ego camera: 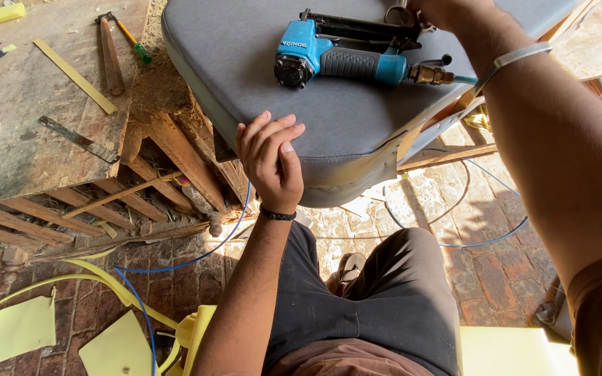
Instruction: The person staples gray fabric onto a seat cushion using a pneumatic staple gun, then trims excess fabric with shears. The person works around the edges and corners of the cushion, pulling the fabric taut before stapling.
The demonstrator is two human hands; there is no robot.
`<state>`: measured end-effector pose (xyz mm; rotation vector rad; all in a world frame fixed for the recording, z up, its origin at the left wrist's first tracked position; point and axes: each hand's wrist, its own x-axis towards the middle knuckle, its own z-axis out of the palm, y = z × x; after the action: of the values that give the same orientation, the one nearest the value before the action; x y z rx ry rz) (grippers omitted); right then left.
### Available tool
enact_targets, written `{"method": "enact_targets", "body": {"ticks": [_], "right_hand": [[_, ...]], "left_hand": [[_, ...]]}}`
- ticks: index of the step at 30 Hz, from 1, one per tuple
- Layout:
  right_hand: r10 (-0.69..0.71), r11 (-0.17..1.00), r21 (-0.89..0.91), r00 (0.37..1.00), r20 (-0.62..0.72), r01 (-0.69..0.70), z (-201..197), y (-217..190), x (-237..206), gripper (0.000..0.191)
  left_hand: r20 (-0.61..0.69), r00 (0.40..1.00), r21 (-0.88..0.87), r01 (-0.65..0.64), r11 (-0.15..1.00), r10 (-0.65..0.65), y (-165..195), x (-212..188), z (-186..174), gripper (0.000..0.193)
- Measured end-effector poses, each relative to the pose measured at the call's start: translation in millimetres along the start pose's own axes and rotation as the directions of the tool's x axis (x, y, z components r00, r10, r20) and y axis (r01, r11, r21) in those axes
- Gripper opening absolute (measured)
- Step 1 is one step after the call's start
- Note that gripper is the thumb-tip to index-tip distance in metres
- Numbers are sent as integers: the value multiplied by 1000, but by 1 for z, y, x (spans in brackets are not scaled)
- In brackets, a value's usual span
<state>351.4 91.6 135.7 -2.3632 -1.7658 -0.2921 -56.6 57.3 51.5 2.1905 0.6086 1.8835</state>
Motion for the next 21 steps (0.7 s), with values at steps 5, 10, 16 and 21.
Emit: {"method": "enact_targets", "body": {"ticks": [5,10,16,21], "right_hand": [[117,985,105,977,176,-137,-2,9,15,36],[261,951,72,907,330,-300,-42,53,-23,41],[309,917,182,922,233,-354,-74,59,-139,45],[409,654,656,906,111,-376,-38,14,-338,29]], "left_hand": [[12,999,10,-39,999,39,0,1,-3,35],[30,997,10,-71,997,71,3,7,-7,37],[37,999,-103,22,994,-19,15,-23,-24,23],[410,872,-413,438,799,-266,65,-113,-5,21]]}}
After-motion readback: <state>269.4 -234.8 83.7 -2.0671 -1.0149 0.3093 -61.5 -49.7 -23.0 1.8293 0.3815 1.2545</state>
